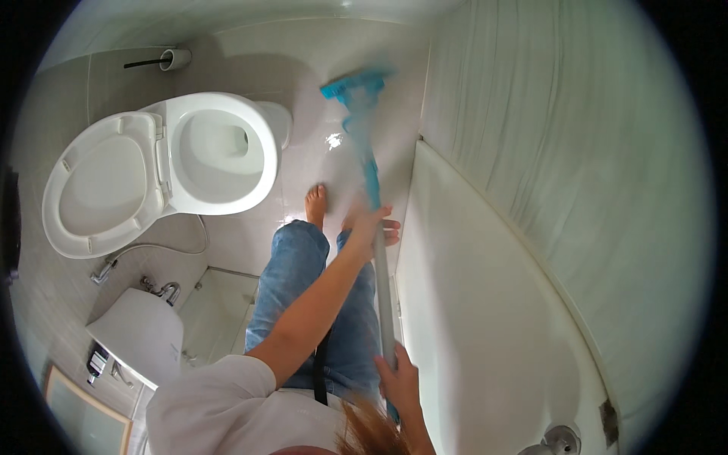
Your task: The person wipes a bathroom wall and sink with a cloth and a spray bottle, then mops the tiled floor with a blue mop.
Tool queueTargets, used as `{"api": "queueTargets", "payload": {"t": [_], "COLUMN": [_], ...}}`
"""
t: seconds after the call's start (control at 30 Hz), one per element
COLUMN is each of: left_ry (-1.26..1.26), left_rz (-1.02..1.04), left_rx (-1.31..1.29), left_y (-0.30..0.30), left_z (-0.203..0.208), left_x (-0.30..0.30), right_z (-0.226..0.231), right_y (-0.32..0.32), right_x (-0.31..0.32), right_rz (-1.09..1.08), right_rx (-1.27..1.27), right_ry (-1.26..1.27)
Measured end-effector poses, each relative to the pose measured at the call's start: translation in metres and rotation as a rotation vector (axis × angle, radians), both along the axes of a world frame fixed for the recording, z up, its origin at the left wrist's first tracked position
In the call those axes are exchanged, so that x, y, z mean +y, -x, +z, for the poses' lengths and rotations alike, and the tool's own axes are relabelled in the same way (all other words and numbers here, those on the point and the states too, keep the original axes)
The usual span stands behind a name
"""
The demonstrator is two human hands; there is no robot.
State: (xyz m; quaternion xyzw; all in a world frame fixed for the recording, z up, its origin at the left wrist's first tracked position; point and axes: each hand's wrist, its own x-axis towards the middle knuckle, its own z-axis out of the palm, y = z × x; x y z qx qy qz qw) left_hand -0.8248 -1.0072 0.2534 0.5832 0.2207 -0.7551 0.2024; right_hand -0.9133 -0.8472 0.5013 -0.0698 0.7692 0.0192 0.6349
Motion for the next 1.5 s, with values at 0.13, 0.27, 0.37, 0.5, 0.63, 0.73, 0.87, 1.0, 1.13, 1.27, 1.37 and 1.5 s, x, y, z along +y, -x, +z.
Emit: {"api": "queueTargets", "payload": {"t": [0.13, 0.27, 0.37, 0.5, 0.63, 0.73, 0.87, 1.0, 1.13, 1.27, 1.37, 1.5], "left_ry": [-0.03, -0.071, -0.111, -0.242, -0.284, -0.323, -0.32, -0.362, -0.271, -0.246, -0.188, -0.096], "left_rz": [0.076, 0.184, 0.284, 0.38, 0.51, 0.707, 0.959, 1.077, 1.156, 1.243, 1.284, 1.283], "left_rx": [0.223, 0.301, 0.385, 0.468, 0.562, 0.635, 0.629, 0.59, 0.502, 0.489, 0.464, 0.373], "left_y": [0.044, 0.065, 0.056, 0.039, 0.058, 0.069, 0.051, 0.029, -0.01, -0.063, -0.1, -0.145], "left_z": [-0.04, -0.042, -0.034, -0.002, 0.013, 0.007, -0.004, -0.002, -0.005, -0.002, -0.009, -0.027], "left_x": [0.031, -0.002, -0.051, -0.109, -0.18, -0.245, -0.311, -0.332, -0.352, -0.362, -0.361, -0.36], "right_z": [0.035, 0.045, 0.069, 0.127, 0.16, 0.146, 0.133, 0.131, 0.127, 0.126, 0.116, 0.082], "right_y": [0.026, 0.038, 0.023, -0.033, -0.032, -0.044, -0.057, -0.102, -0.131, -0.147, -0.157, -0.15], "right_x": [0.011, -0.056, -0.134, -0.252, -0.327, -0.404, -0.496, -0.554, -0.585, -0.59, -0.587, -0.577], "right_rz": [-0.149, -0.023, 0.153, 0.091, -0.044, 0.153, 0.432, 0.55, 0.488, 0.537, 0.582, 0.572], "right_rx": [0.059, 0.127, 0.158, 0.228, 0.125, 0.239, 0.237, 0.271, 0.215, 0.169, 0.144, 0.021], "right_ry": [-0.022, -0.073, -0.107, -0.15, -0.054, -0.056, -0.135, -0.209, -0.201, -0.183, -0.166, -0.124]}}
